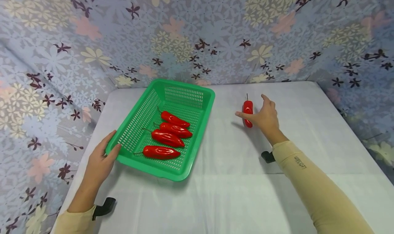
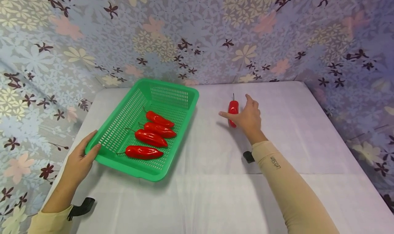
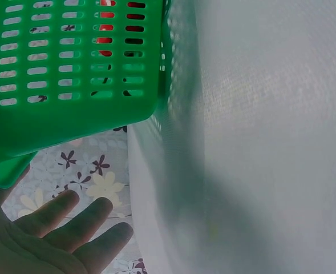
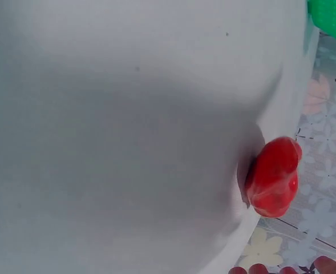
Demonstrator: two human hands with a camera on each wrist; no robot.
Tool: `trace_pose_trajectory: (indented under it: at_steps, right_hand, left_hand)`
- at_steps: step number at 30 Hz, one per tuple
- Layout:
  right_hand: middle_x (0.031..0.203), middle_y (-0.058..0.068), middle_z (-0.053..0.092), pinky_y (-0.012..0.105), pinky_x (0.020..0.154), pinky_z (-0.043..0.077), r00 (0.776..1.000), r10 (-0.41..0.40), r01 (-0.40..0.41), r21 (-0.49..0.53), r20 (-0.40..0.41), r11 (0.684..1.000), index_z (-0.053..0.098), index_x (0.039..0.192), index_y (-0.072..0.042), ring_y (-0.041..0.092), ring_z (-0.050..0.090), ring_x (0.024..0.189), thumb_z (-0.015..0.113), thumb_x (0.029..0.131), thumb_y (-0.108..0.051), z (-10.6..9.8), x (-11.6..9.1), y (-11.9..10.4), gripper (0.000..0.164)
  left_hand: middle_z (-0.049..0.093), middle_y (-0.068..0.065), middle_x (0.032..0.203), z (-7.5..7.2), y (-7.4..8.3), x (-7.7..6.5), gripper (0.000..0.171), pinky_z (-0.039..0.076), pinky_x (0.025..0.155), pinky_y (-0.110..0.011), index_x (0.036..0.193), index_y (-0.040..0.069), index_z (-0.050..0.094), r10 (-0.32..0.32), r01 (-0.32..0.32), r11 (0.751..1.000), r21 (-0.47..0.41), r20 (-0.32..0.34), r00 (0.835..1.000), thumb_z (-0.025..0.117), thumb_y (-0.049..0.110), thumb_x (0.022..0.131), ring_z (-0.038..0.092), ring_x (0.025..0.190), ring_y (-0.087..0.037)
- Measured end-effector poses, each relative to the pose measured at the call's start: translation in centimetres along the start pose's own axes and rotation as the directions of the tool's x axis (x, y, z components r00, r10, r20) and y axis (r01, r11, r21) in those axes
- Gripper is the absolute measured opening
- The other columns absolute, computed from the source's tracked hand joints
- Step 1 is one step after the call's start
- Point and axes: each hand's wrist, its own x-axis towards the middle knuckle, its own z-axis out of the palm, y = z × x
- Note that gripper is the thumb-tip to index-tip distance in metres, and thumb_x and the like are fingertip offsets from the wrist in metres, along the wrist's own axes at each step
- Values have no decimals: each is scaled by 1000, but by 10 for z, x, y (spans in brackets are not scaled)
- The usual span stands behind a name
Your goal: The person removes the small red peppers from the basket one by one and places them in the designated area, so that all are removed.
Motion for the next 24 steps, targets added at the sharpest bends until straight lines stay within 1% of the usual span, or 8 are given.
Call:
trace_pose_trajectory:
  at_steps: [3,6,9,14,20,24]
  right_hand:
    - [158,28,21,68,103,35,1000,3,-3,10,0,1000,10,162,-11,50,29,138,79,65,-75,-1,1,-1,135]
    - [158,27,23,68,103,35,1000,-17,17,20,-6,1000,11,162,-11,49,30,138,78,63,-78,-3,3,-5,137]
    - [158,26,25,68,102,35,999,-39,39,25,-7,999,13,162,-11,49,30,139,78,62,-79,-4,4,-12,137]
    - [159,24,25,68,103,34,997,-71,71,28,5,997,16,162,-13,47,30,141,78,64,-77,-7,1,-29,133]
    - [156,22,31,62,106,35,986,-167,165,99,9,981,21,161,-12,42,35,139,83,66,-70,-10,-4,-56,128]
    - [155,18,34,57,105,40,970,-242,239,157,1,958,24,160,-11,38,40,136,85,67,-65,-7,-6,-78,124]
  left_hand:
    - [41,-21,154,0,1,0,59,34,101,-70,158,17,36,2,-2,1000,-2,0,1000,52,37,104,37,138,-45]
    - [41,-22,153,0,2,0,60,33,101,-70,158,15,37,2,-2,1000,-1,-1,1000,52,37,104,36,138,-46]
    - [41,-22,153,0,2,0,59,33,101,-70,158,15,37,1,-1,1000,1,-4,1000,52,37,104,36,138,-46]
    - [40,-21,154,-1,1,1,59,33,101,-70,158,16,37,4,-4,1000,2,-4,1000,52,37,104,36,139,-46]
    - [39,-21,155,-1,2,1,60,35,100,-71,158,16,35,-2,2,1000,5,6,1000,51,38,105,36,139,-46]
    - [39,-20,155,-1,1,1,60,34,101,-71,158,16,36,3,-3,1000,9,3,1000,51,38,105,36,139,-46]
